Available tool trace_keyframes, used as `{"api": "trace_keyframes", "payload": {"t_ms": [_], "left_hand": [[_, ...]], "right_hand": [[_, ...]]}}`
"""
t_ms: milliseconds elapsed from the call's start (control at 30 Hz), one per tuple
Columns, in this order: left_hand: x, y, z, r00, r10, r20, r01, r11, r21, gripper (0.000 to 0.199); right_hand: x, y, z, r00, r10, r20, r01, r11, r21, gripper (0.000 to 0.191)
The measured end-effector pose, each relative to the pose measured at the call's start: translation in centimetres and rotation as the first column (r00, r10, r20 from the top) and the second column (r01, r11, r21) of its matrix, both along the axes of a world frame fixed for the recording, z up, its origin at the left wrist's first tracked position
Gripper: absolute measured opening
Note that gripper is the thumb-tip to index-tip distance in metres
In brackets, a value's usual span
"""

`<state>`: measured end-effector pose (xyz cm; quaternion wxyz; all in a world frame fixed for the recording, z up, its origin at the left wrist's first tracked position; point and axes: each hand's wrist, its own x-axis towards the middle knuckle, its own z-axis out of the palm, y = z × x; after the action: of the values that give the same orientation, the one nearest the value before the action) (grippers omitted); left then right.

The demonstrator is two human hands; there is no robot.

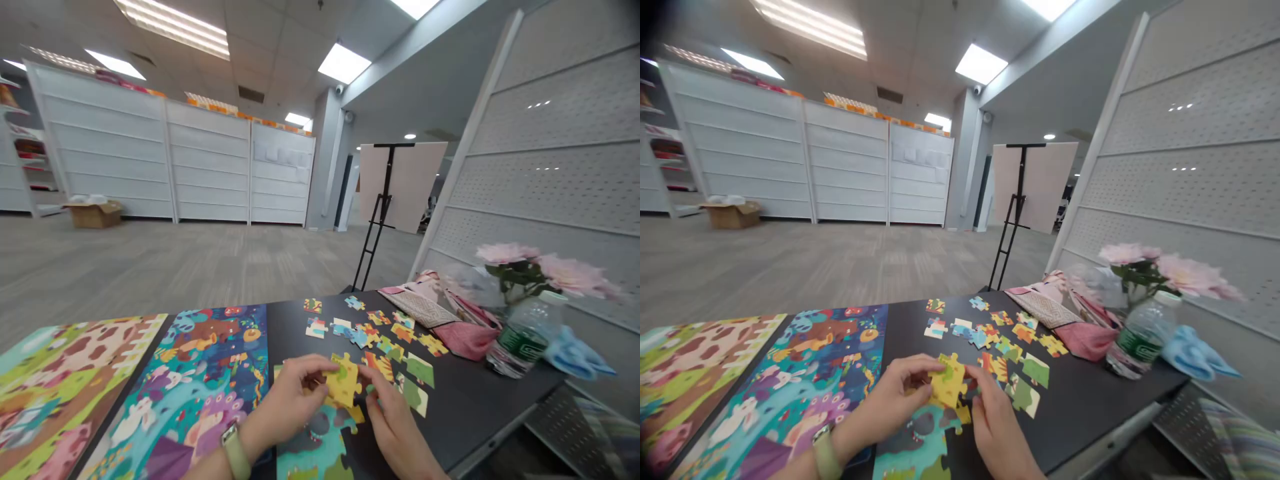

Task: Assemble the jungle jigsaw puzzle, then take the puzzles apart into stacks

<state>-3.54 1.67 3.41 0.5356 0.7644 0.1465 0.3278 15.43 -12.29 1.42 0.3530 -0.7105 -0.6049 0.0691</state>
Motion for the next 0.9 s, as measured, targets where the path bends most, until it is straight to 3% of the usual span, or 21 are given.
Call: {"api": "trace_keyframes", "payload": {"t_ms": [167,367,533,600,700,800,900], "left_hand": [[0.8,-0.8,-1.9,0.997,-0.083,0.010,0.083,0.973,-0.216,0.038],[1.0,-0.7,-2.6,0.993,-0.111,0.048,0.120,0.954,-0.273,0.047],[1.1,-0.7,-3.0,0.991,-0.126,0.047,0.134,0.952,-0.276,0.054],[0.9,-0.9,-2.9,0.991,-0.136,0.000,0.133,0.969,-0.207,0.056],[0.1,-1.3,-2.2,0.989,-0.079,-0.126,0.091,0.992,0.091,0.056],[-0.7,-1.8,-1.1,0.973,-0.022,-0.231,0.115,0.910,0.399,0.055],[-1.0,-2.1,-0.2,0.947,-0.042,-0.317,0.201,0.851,0.486,0.054]], "right_hand": [[-0.3,-0.9,-0.4,0.999,-0.009,-0.041,0.010,1.000,0.026,0.066],[-0.6,-1.4,-0.1,0.995,0.084,0.046,-0.088,0.993,0.077,0.074],[-1.7,-0.8,1.0,0.995,0.079,0.059,-0.079,0.997,0.005,0.071],[-1.9,-0.9,1.4,0.996,0.079,0.042,-0.078,0.997,-0.013,0.065],[-1.2,-2.0,1.6,0.997,0.080,0.007,-0.080,0.995,-0.052,0.059],[0.3,-4.3,1.4,0.998,0.060,-0.003,-0.060,0.994,-0.090,0.046],[1.7,-6.5,1.2,0.997,0.082,0.000,-0.081,0.988,-0.134,0.037]]}}
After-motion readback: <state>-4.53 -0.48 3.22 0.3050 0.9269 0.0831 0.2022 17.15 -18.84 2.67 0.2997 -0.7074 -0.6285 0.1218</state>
